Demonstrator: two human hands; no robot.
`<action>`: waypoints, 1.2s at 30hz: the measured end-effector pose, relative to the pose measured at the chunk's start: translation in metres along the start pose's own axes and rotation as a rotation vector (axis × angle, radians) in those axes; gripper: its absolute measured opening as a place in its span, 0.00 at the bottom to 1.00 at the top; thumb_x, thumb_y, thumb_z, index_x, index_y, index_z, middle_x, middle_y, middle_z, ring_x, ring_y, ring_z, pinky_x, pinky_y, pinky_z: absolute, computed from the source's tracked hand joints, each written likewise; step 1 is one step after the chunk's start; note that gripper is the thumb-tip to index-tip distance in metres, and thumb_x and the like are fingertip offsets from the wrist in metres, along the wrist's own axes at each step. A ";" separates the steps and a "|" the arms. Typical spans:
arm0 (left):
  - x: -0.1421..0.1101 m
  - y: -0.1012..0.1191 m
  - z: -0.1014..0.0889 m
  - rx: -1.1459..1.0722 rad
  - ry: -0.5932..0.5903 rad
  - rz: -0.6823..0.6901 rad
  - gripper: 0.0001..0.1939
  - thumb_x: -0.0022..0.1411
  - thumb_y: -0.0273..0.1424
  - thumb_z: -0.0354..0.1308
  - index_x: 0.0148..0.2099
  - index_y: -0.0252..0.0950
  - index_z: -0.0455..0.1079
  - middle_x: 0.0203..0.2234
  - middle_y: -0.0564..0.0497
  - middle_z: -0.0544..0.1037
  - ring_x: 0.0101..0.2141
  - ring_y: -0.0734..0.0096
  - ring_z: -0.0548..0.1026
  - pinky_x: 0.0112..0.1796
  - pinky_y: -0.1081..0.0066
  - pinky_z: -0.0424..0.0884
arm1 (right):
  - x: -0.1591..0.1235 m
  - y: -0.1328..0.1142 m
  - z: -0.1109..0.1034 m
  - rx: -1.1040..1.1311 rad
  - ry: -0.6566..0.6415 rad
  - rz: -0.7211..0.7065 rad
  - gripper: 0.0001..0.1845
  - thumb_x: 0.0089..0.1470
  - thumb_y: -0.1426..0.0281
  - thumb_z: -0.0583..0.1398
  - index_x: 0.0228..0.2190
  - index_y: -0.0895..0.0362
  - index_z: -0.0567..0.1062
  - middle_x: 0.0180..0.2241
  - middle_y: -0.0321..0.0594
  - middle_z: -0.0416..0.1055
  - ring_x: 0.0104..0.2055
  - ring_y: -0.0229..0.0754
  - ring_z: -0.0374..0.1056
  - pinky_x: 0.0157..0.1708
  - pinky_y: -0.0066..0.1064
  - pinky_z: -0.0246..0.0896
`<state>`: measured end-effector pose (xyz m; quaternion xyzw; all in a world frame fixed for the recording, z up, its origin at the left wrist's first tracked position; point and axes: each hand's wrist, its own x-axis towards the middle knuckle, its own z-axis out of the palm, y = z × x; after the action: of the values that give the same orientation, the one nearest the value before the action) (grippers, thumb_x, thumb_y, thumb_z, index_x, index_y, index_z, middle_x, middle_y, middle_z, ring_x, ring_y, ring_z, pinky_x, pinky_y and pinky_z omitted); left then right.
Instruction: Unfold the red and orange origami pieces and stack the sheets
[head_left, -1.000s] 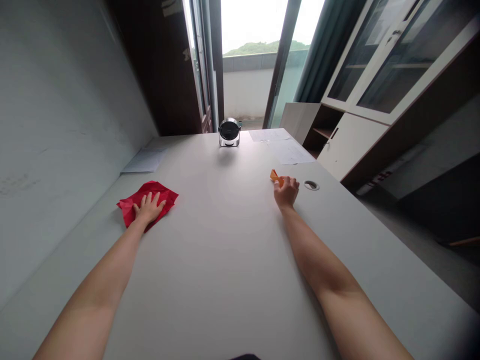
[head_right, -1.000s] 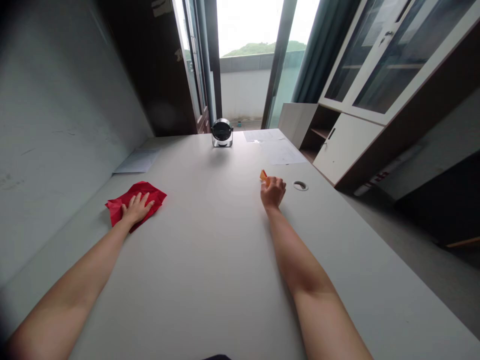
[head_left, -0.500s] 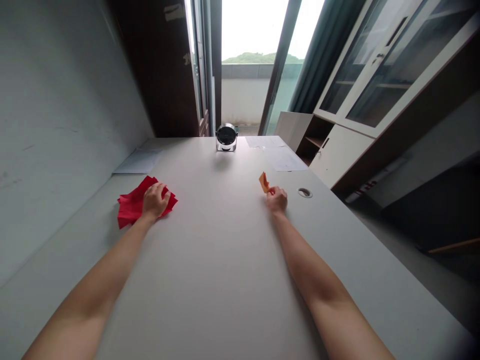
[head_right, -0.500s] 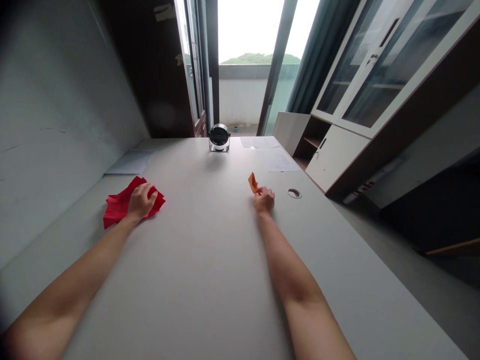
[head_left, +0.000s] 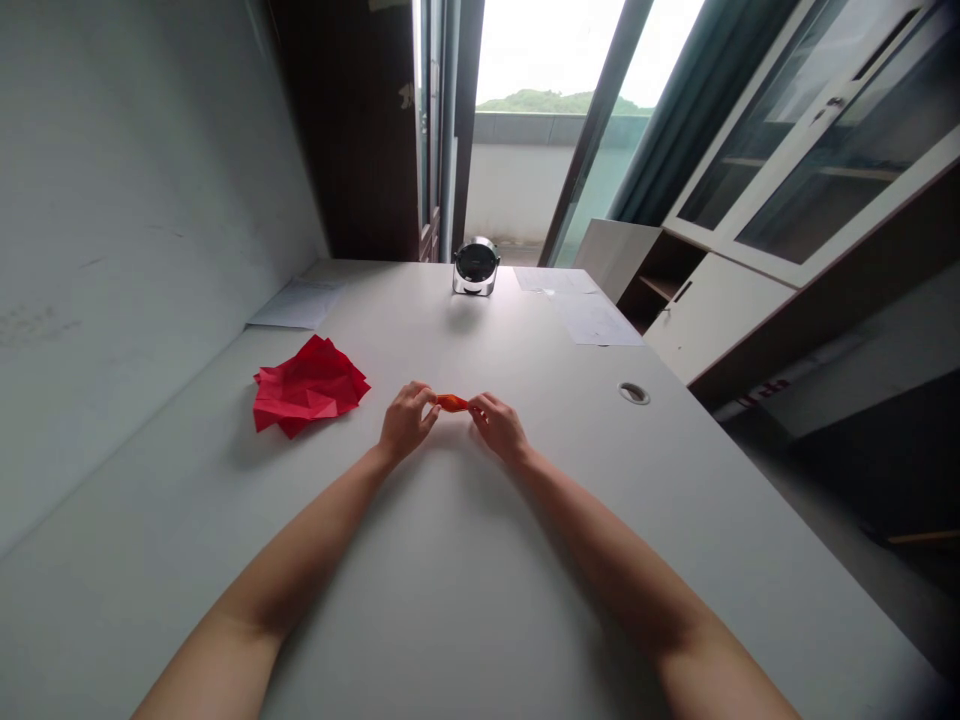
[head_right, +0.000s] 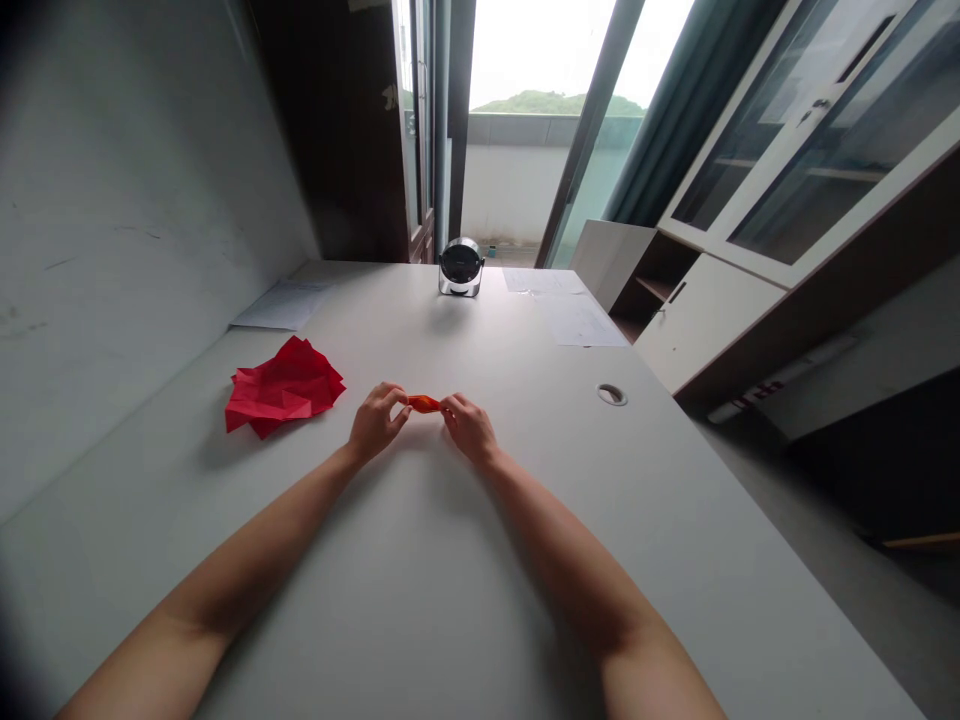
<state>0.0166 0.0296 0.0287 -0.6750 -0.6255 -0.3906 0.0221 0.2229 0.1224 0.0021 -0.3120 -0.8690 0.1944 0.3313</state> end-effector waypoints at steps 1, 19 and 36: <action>-0.002 -0.001 0.000 0.024 -0.011 0.002 0.04 0.66 0.32 0.56 0.43 0.39 0.70 0.42 0.45 0.74 0.44 0.59 0.73 0.45 0.62 0.69 | 0.000 0.000 -0.001 0.017 -0.002 -0.009 0.10 0.64 0.70 0.53 0.37 0.52 0.75 0.38 0.40 0.73 0.31 0.39 0.65 0.35 0.29 0.58; -0.008 0.002 0.001 0.157 -0.065 0.077 0.04 0.66 0.28 0.55 0.39 0.41 0.71 0.40 0.46 0.75 0.42 0.59 0.71 0.42 0.60 0.69 | -0.002 -0.011 -0.007 0.128 -0.019 -0.045 0.10 0.65 0.67 0.53 0.36 0.52 0.75 0.38 0.41 0.72 0.34 0.41 0.67 0.37 0.30 0.61; -0.007 0.003 0.003 0.102 -0.081 0.051 0.06 0.68 0.28 0.52 0.38 0.40 0.70 0.40 0.45 0.73 0.42 0.58 0.69 0.42 0.60 0.68 | -0.006 -0.006 0.002 0.092 -0.028 -0.092 0.05 0.64 0.65 0.60 0.37 0.54 0.73 0.40 0.38 0.72 0.28 0.33 0.66 0.34 0.26 0.61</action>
<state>0.0214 0.0243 0.0246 -0.7039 -0.6276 -0.3300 0.0412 0.2228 0.1133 0.0011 -0.2536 -0.8770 0.2231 0.3418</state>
